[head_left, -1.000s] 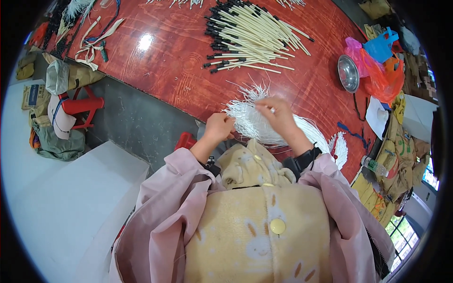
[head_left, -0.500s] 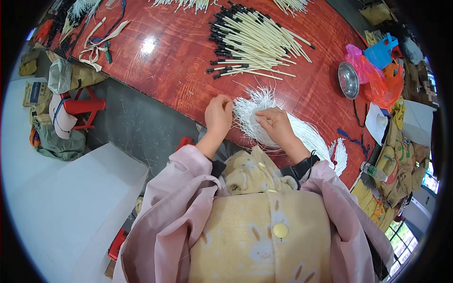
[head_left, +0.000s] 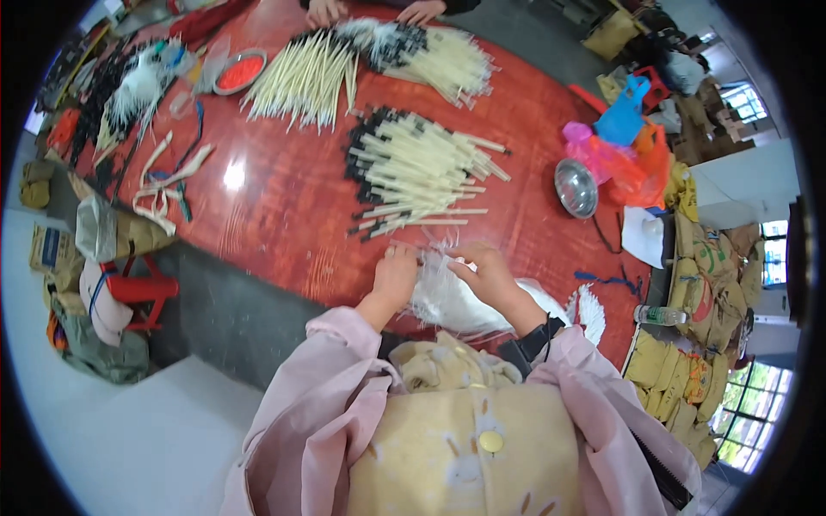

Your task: The person ties bundles of white fibers by hand, then picks up a large bunch and separates them into smaller strands before holding the bundle up.

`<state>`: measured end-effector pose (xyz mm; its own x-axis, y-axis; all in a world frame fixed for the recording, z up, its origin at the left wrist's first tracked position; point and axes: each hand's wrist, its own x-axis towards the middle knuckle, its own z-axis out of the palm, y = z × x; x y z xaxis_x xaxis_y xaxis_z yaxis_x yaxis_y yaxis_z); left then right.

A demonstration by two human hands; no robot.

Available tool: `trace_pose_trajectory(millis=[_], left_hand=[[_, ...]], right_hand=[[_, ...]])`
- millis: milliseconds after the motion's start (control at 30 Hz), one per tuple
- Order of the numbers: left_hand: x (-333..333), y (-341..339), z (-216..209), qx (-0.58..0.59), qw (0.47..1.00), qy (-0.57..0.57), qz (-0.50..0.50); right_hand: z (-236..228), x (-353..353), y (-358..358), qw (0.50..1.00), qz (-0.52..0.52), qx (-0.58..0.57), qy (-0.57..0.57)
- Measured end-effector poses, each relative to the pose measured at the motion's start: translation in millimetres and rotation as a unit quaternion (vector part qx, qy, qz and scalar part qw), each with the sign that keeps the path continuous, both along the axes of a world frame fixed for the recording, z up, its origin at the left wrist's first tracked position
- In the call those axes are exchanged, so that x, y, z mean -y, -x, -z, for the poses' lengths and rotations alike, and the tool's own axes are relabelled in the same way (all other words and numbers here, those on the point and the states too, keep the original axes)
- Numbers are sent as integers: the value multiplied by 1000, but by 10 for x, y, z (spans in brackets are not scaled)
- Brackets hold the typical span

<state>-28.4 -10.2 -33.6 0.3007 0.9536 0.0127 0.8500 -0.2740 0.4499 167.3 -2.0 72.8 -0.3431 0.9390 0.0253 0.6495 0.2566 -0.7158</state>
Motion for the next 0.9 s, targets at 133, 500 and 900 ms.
trace_pose_trajectory(millis=[133,500,900], left_hand=[[-62,69,-70,96,981,163,-29],[-204,118,-76,286,951,106,-47],[7,77,-368,299,938,174,-31]], right_hand=[[-481,-598,126,988,20,-8,-151],[19,-206,278,991,17,-79,102],[702,-18,257,996,7,-43,82]])
